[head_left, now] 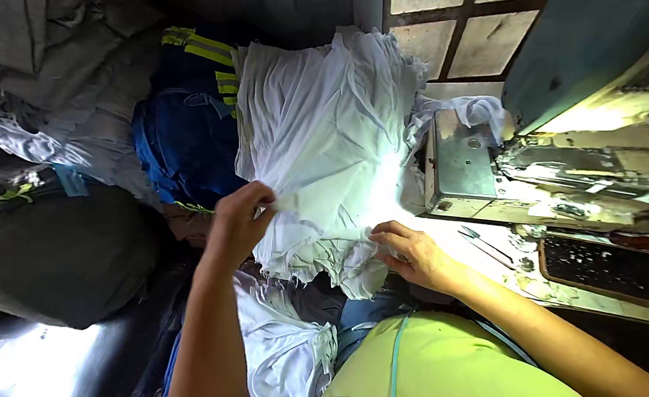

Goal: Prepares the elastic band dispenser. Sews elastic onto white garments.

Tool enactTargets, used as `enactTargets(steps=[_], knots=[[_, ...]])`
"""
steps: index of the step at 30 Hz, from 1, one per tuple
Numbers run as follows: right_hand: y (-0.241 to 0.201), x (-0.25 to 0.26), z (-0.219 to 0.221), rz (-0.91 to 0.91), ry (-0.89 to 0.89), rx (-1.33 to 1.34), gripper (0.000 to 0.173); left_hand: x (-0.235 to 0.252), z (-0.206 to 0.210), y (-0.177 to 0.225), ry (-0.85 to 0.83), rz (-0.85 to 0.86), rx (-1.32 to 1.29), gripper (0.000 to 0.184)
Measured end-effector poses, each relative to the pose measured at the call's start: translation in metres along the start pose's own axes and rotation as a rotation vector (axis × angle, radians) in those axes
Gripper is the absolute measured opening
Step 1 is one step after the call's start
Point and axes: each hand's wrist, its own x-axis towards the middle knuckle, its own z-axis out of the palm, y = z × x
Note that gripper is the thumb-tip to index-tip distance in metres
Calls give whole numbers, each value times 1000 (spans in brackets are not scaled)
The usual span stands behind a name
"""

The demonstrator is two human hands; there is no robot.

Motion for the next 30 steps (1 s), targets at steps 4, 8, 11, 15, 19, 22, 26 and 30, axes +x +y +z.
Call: enactTargets(steps=[4, 8, 11, 15, 19, 22, 26, 30], knots=[[8, 15, -8, 79, 109, 115, 27, -28, -33, -21, 4, -86, -90, 12], [16, 62, -18, 212, 195, 138, 24, -5, -18, -18, -286, -195, 84, 21], [17, 103, -13, 115, 173, 30, 22, 43, 3, 0, -109, -15, 87, 25], [15, 149, 12, -126, -152, -182, 37, 124, 42, -11, -125, 158, -8, 26], [11, 161, 21, -16, -441, -245, 23, 172, 73, -38, -351, 193, 98, 63], [9, 133, 5, 1, -310, -129, 19, 184, 65, -35, -461, 158, 142, 83], [12, 87, -28, 93, 2, 111, 16, 182, 67, -28, -391, 163, 138, 73], [16, 58, -46, 55, 75, 181, 18, 189, 76, -1, -255, 164, 221, 33]])
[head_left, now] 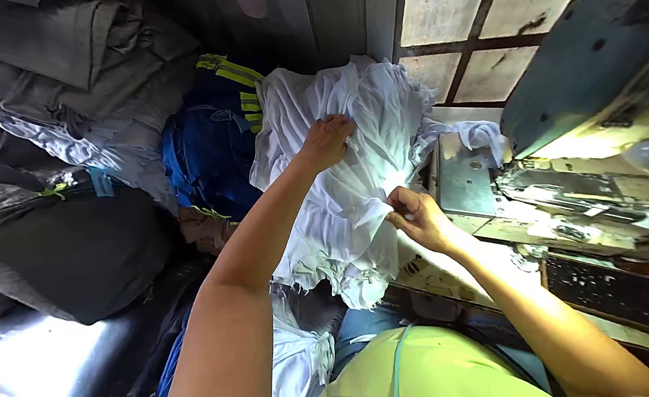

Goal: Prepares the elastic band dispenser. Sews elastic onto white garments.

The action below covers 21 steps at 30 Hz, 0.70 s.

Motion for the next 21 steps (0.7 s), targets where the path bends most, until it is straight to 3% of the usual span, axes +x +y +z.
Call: enactTargets(steps=[5, 9, 14, 18, 21], knots=[[-23, -50, -34, 28, 17, 23, 14, 3, -58, 42, 46, 6, -15, 21], [-17, -98, -62, 69, 191, 52, 8, -7, -90, 80, 39, 154, -32, 16], [-12, -149, -75, 104, 318, -81, 12, -23, -71, 102, 15, 287, -316, 17], [-13, -169, -62, 134, 312, -44, 15, -31, -34, 129, 76, 323, -235, 54], [-13, -175, -51, 153, 326, 6, 16, -31, -5, 141, 218, 280, -147, 49]])
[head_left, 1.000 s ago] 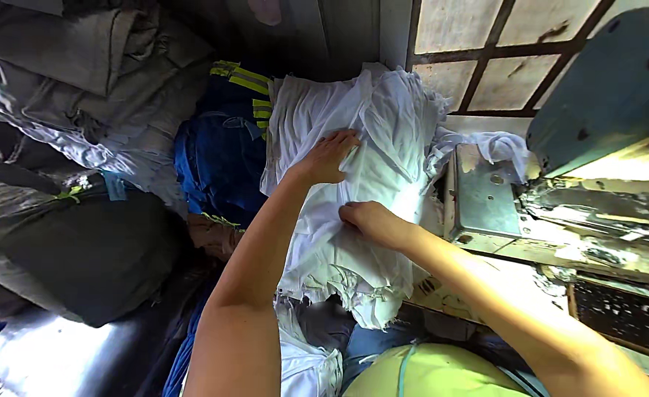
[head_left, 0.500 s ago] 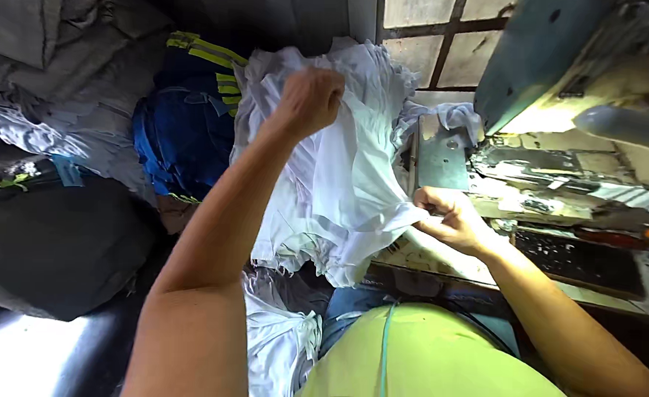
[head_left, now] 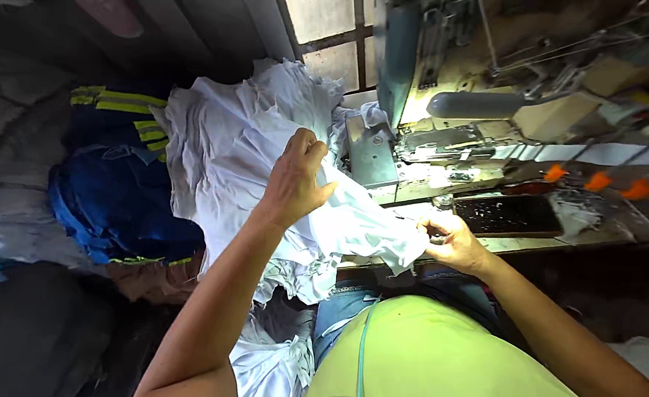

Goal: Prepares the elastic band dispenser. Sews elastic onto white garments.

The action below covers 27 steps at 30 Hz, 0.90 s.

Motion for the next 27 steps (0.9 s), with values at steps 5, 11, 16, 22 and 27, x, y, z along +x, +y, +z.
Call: enactTargets(steps=[5, 11, 16, 22, 27], knots=[[-1, -8, 0, 50, -73, 3, 17, -6, 17, 2, 85, -29, 22, 45], [-10, 20, 14, 218, 61, -303, 31, -7, 34, 6, -98, -101, -67, 55], [0, 43, 51, 81, 85, -645, 31, -18, 58, 7, 45, 27, -81, 25], [10, 48, 69, 289, -100, -807, 15, -49, 68, 22, 102, 64, -126, 14], [-7, 40, 63, 333, -315, -375, 22, -61, 96, 30, -151, -154, -71, 33]])
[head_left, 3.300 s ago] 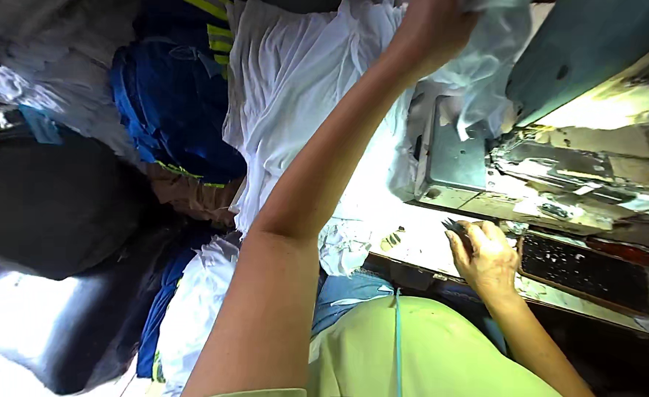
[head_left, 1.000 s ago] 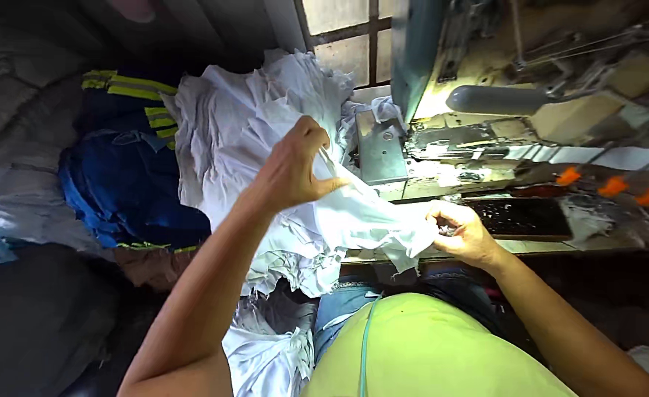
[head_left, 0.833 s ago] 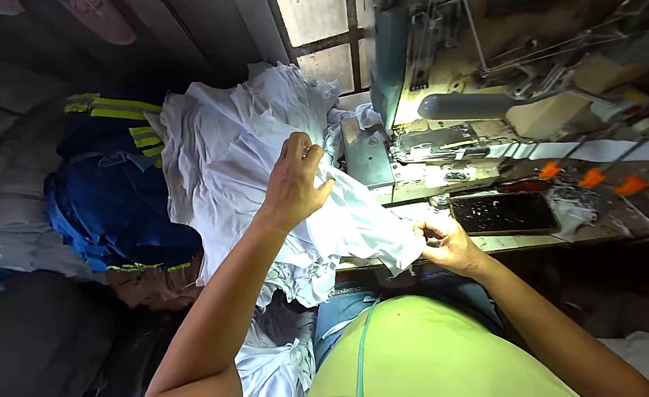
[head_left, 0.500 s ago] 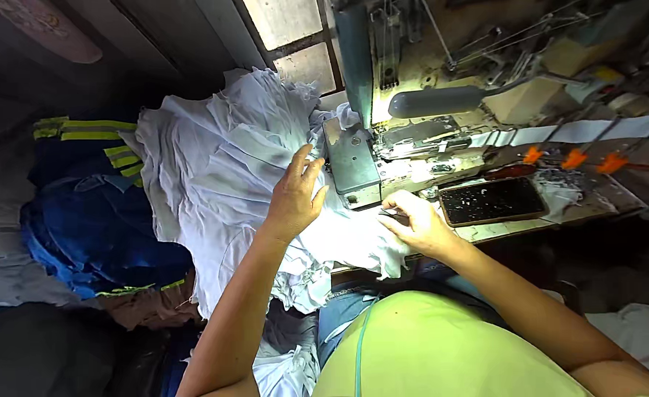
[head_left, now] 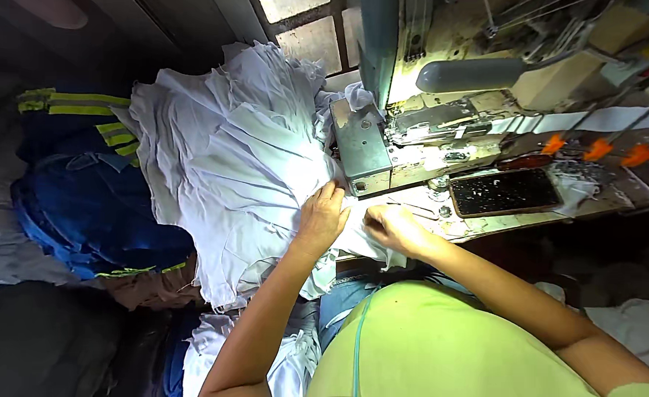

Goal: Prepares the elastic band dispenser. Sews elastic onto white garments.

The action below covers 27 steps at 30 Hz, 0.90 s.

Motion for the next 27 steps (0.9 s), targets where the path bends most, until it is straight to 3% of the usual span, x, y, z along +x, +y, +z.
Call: enactTargets(steps=[4, 8, 13, 15, 18, 21, 24, 27], knots=[[-13, -23, 17, -175, -36, 175, 18, 6, -10, -1, -37, -18, 59, 42], [-10, -29, 24, -159, -82, 199, 18, 12, -25, -3, -308, 55, 135, 20], [-6, -35, 22, -100, -66, 269, 20, 8, -43, -3, -441, 125, 182, 6], [-5, -37, 17, -53, -75, 344, 26, 4, -50, -4, -342, 159, 172, 5], [-4, -37, 5, 27, -41, 527, 42, 5, -68, -8, -36, 213, 92, 14], [-7, -36, -7, -18, 87, 628, 19, 14, -85, -6, 137, 255, -30, 21], [-15, -36, -22, -151, 213, 653, 19, 31, -92, -4, 178, 247, -237, 18], [-23, -42, -40, -228, 268, 879, 5, 52, -104, -1, 185, 245, -509, 13]])
